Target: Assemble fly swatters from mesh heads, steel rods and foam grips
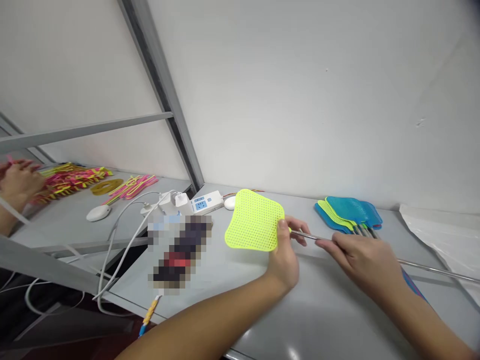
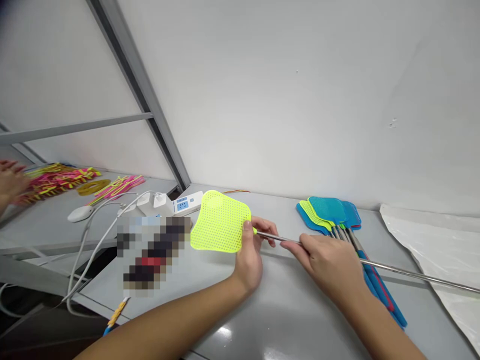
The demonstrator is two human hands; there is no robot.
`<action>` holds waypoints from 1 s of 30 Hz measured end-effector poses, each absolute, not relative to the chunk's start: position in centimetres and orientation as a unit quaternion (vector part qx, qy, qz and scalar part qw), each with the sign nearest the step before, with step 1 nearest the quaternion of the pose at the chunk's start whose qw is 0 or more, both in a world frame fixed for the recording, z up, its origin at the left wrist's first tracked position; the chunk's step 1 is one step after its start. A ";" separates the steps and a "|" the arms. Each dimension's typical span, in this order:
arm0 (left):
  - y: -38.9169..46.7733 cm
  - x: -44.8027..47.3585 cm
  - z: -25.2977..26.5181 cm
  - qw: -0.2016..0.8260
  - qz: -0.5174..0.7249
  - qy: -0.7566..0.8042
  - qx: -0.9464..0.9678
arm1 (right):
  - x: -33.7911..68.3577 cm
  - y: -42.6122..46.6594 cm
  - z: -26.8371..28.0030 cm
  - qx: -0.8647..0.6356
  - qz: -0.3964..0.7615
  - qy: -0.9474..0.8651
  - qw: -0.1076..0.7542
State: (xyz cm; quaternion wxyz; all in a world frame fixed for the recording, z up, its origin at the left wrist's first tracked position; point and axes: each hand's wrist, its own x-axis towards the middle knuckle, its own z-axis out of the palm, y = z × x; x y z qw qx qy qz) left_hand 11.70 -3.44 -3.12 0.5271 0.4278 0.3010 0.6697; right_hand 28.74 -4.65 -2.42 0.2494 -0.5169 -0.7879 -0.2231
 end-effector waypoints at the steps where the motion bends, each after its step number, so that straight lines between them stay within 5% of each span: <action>1: -3.8 12.0 -3.4 0.531 0.663 0.301 0.434 | 28.3 -4.8 -2.4 -0.513 -0.230 -0.788 0.249; 9: -2.4 11.1 -2.9 0.535 0.642 0.322 0.445 | 28.3 -5.1 -1.8 -0.504 -0.210 -0.804 0.236; 17: 3.2 6.6 -0.7 0.420 0.785 0.368 0.268 | 32.5 -3.5 -1.8 -0.563 -0.173 -0.786 0.185; 25: 1.5 8.4 -2.0 0.434 0.765 0.366 0.304 | 32.1 -3.8 -1.7 -0.525 -0.253 -0.794 0.172; 30: -2.4 11.5 -3.7 0.527 0.666 0.361 0.385 | 29.3 -4.9 -1.6 -0.477 -0.267 -0.815 0.189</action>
